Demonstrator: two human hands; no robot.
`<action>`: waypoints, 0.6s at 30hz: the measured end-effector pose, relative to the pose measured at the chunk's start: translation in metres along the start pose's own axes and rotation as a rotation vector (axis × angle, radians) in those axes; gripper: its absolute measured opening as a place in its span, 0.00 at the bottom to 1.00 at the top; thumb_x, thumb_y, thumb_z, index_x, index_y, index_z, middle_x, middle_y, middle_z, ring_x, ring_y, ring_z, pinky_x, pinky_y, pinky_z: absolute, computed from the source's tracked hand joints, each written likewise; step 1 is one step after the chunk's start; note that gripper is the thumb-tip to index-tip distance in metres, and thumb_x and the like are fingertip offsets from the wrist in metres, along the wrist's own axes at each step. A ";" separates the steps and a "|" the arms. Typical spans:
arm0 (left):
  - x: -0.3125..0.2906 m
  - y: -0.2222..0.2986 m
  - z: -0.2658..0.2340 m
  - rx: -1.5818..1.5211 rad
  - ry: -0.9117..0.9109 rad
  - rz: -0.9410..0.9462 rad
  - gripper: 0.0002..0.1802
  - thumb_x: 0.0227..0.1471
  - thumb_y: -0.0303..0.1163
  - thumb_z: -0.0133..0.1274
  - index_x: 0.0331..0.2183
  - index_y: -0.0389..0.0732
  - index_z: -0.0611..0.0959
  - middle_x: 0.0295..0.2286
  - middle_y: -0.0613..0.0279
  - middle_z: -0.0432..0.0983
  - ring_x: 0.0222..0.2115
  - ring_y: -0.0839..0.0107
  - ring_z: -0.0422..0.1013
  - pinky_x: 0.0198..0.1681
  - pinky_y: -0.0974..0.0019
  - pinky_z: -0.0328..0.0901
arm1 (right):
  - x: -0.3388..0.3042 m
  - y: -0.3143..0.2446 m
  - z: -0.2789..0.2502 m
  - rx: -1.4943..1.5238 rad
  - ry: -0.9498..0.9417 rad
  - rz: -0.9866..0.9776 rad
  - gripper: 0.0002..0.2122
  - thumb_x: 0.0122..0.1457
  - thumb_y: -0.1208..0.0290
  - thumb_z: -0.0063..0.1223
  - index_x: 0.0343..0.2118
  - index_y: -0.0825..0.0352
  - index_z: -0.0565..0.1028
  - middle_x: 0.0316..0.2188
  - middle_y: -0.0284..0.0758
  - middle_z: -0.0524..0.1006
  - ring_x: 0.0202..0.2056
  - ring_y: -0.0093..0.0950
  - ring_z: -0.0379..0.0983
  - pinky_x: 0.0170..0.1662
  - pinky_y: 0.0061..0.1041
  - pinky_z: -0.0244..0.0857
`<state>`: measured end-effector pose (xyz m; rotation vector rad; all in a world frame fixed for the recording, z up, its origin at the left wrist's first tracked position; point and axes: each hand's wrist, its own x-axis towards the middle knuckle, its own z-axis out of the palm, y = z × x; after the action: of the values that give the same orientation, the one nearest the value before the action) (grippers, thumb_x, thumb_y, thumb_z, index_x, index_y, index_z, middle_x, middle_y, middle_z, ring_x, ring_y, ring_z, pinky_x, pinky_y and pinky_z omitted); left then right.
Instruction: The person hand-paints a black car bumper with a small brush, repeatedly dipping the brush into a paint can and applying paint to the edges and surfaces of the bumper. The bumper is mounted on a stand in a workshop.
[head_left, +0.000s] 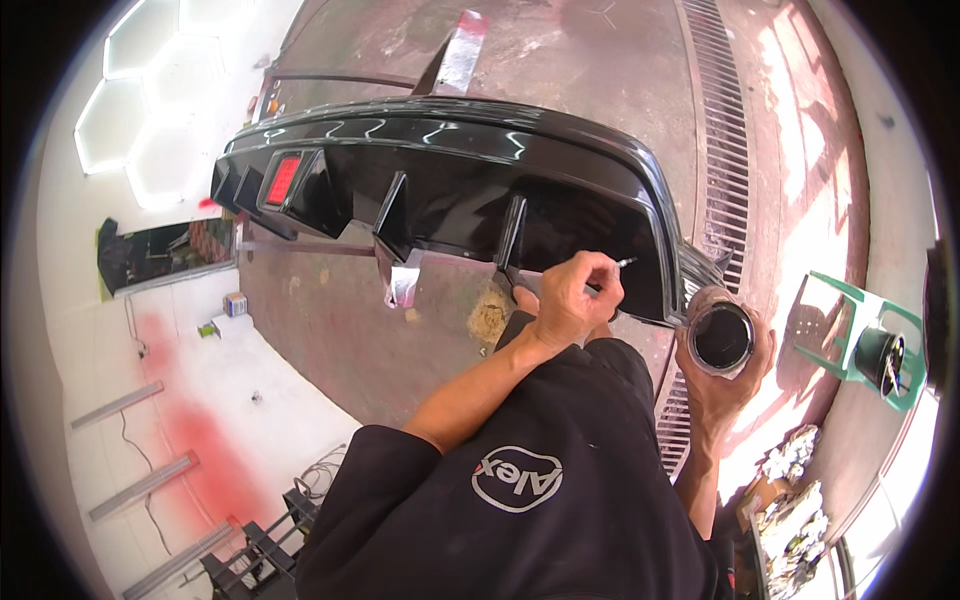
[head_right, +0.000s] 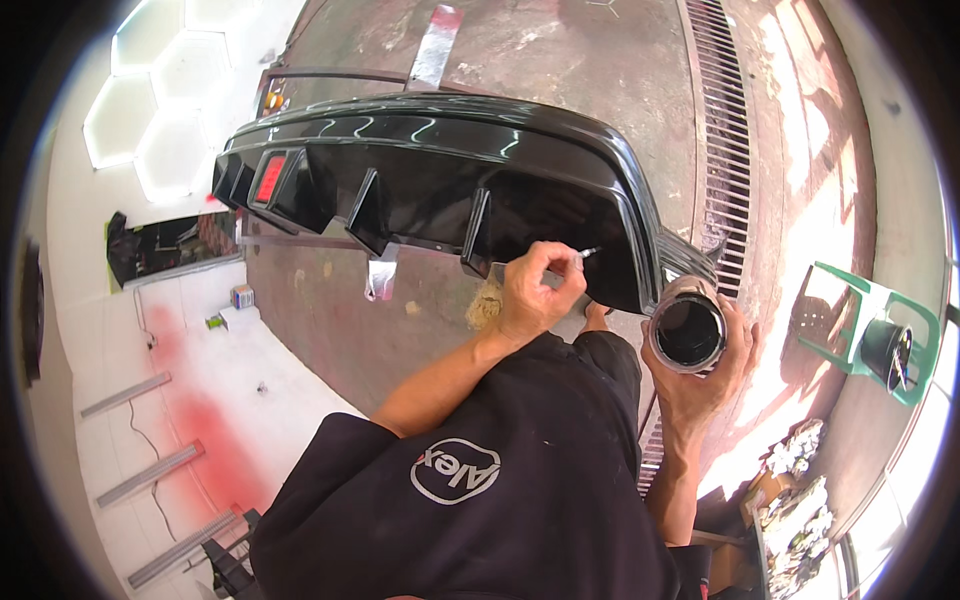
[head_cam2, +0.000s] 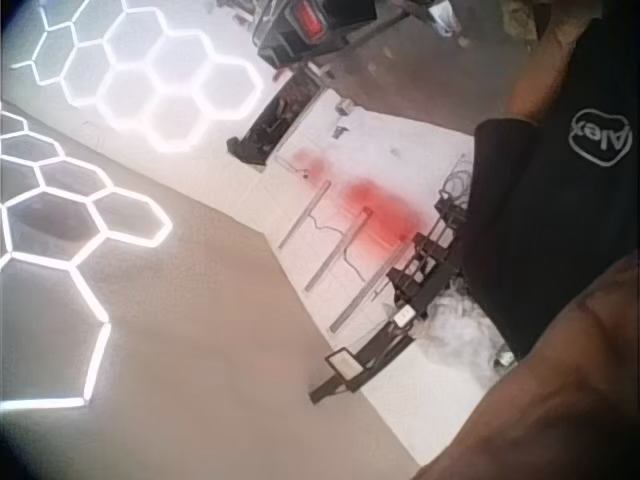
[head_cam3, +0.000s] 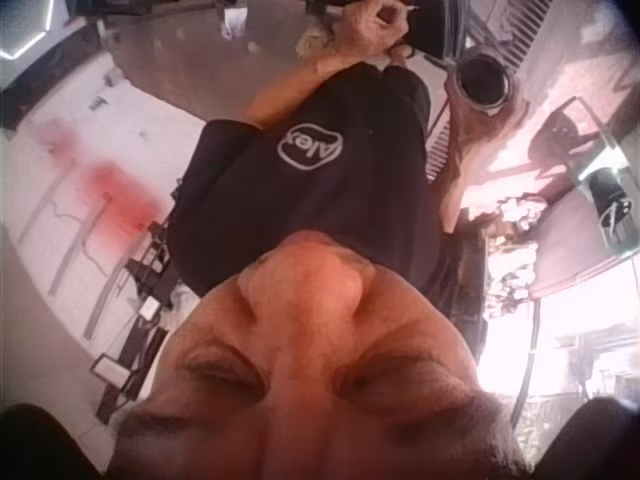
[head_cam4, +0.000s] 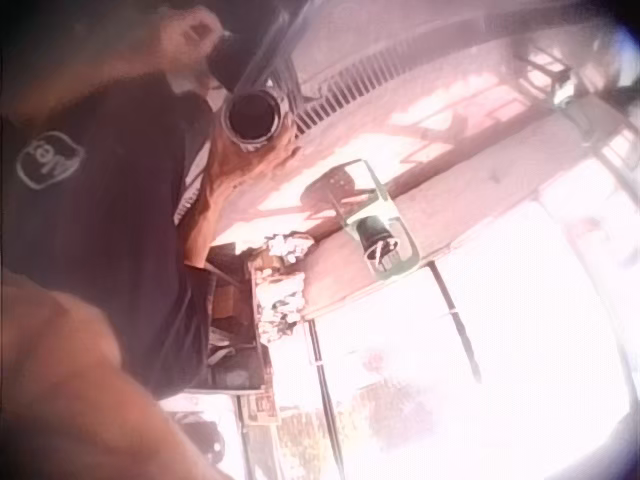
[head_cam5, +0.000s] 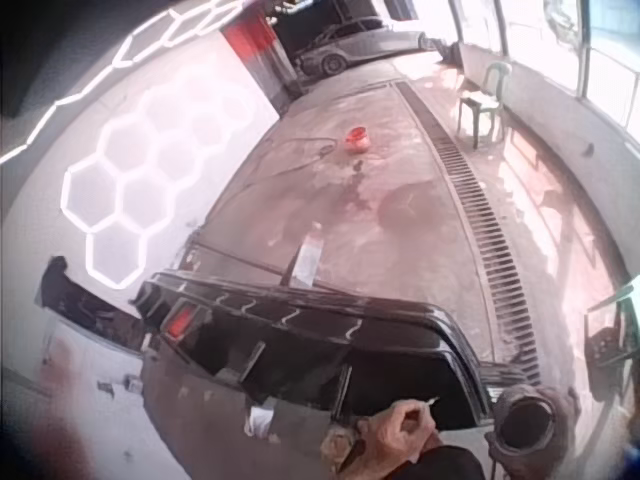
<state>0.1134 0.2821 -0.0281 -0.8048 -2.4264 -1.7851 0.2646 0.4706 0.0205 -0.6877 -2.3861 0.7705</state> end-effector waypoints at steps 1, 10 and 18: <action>-0.009 0.001 -0.002 0.029 -0.017 0.002 0.10 0.54 0.20 0.66 0.37 0.38 0.81 0.28 0.59 0.83 0.26 0.72 0.81 0.32 0.68 0.75 | 0.000 -0.001 0.001 -0.004 0.005 -0.004 0.44 0.41 0.63 0.84 0.63 0.62 0.71 0.54 0.38 0.81 0.58 0.38 0.77 0.73 0.52 0.51; -0.039 0.016 -0.045 0.011 -0.110 0.069 0.10 0.51 0.19 0.65 0.34 0.38 0.80 0.23 0.60 0.81 0.24 0.65 0.82 0.29 0.65 0.75 | -0.013 -0.036 0.002 0.318 0.038 0.162 0.45 0.41 0.74 0.82 0.64 0.69 0.67 0.55 0.43 0.77 0.57 0.36 0.76 0.63 0.37 0.72; -0.066 0.016 -0.124 -0.024 -0.176 0.197 0.08 0.46 0.19 0.63 0.32 0.38 0.82 0.21 0.59 0.76 0.19 0.60 0.75 0.25 0.60 0.68 | -0.060 -0.102 0.010 0.254 0.079 0.157 0.45 0.43 0.75 0.80 0.65 0.70 0.65 0.55 0.44 0.76 0.55 0.35 0.77 0.61 0.35 0.75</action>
<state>0.1431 0.1490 0.0080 -1.2054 -2.3302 -1.7416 0.2718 0.3586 0.0589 -0.7891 -2.1333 1.0699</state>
